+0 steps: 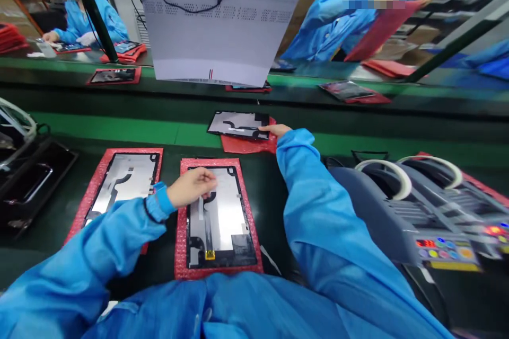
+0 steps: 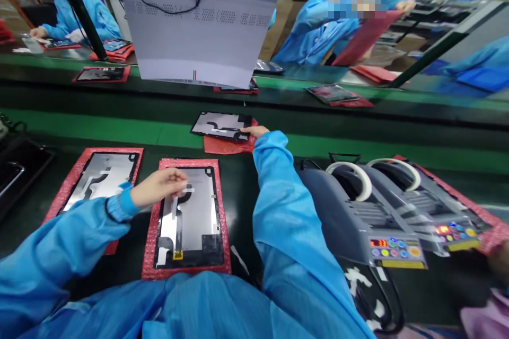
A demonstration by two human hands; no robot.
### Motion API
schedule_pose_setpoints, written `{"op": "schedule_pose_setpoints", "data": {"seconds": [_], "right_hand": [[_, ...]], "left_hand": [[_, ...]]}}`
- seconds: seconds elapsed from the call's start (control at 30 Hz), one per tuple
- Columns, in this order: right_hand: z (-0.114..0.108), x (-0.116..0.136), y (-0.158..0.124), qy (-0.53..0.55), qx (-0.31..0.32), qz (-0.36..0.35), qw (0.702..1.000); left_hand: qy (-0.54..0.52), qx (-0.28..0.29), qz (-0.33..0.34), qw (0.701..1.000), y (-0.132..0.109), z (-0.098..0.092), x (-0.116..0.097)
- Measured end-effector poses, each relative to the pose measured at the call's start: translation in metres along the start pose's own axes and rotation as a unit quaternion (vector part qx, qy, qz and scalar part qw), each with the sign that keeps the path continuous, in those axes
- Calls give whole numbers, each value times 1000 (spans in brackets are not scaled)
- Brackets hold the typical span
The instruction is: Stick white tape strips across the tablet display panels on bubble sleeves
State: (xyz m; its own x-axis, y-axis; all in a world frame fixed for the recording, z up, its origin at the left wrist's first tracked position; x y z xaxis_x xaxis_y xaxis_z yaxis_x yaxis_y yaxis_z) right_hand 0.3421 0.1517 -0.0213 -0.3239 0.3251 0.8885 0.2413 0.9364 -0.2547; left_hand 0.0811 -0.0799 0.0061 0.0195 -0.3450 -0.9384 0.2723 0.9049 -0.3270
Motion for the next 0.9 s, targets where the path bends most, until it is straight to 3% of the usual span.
{"op": "schedule_pose_setpoints", "data": {"seconds": [0.07, 0.13, 0.23, 0.3, 0.33, 0.43, 0.47, 0.5, 0.57, 0.63, 0.8, 0.9], "right_hand": [[25, 6, -27, 99, 48, 35, 993], [43, 16, -61, 174, 53, 39, 983], [55, 27, -126, 256, 30, -20, 966], [52, 27, -173, 266, 43, -74, 960], [51, 27, -195, 247, 78, -104, 960], [48, 4, -241, 46, 257, -109, 959], [41, -10, -246, -36, 293, -85, 952], [27, -21, -243, -89, 282, -63, 953], [-6, -28, -228, -96, 188, -40, 977], [-19, -27, -220, -29, 120, -25, 992], [40, -28, -243, 44, 203, 30, 978], [43, -24, -250, 46, 145, -13, 988]], "left_hand": [[-148, 20, -85, 985, 16, 24, 15], [-259, 24, -139, 955, 29, 45, 21], [-385, -3, -102, 917, 46, 55, 12], [-453, -30, -23, 891, 51, 44, 1], [-474, -59, 10, 878, 49, 34, 0], [-469, -184, 28, 863, 32, -4, 16], [-451, -220, 21, 865, 23, -15, 23], [-432, -242, 13, 868, 13, -23, 29], [-403, -249, 3, 881, -2, -31, 35], [-384, -229, 13, 894, -15, -31, 37], [-283, -172, 48, 942, -37, -27, 35], [-237, -107, 54, 964, -42, -23, 38]]}}
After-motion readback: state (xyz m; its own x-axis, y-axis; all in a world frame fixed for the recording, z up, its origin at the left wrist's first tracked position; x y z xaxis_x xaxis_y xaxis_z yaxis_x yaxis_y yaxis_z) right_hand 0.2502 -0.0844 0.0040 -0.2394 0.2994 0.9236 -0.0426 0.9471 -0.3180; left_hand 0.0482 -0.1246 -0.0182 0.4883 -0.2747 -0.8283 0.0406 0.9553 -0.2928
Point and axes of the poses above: each hand's wrist, its own y-axis towards the middle knuckle, its own z-axis out of the palm, x = y × z, the point moved 9 cm from there along y, towards the middle knuckle, and after that the axes turned 12 degrees about -y, right-handed, at the moved point
